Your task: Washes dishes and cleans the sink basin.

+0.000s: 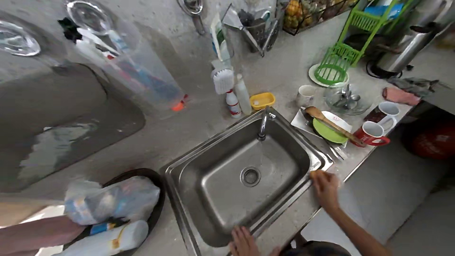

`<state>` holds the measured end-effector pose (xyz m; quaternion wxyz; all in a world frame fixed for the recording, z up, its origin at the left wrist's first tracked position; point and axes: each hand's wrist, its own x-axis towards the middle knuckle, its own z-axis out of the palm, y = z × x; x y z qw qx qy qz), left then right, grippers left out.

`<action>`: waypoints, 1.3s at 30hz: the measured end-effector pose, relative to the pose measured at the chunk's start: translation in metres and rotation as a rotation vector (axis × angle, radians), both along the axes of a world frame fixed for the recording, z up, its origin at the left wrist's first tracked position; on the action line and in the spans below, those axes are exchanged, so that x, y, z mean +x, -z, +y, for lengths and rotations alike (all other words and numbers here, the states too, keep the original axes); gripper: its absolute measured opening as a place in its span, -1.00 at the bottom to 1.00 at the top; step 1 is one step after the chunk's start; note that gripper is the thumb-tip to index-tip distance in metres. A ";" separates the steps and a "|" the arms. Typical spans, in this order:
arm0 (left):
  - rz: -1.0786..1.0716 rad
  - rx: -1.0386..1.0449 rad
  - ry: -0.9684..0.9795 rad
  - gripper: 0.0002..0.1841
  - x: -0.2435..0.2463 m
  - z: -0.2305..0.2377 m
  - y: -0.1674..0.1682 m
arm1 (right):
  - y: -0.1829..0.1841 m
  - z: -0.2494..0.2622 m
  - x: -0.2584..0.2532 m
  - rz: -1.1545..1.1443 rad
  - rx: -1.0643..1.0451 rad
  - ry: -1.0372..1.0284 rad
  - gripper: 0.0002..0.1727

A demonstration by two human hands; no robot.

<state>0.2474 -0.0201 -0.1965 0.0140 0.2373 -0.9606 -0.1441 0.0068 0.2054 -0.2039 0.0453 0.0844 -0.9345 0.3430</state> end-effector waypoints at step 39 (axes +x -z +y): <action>0.300 1.538 -0.758 -0.71 -0.193 0.065 -0.044 | 0.038 0.097 0.087 -0.363 -0.493 -0.154 -0.40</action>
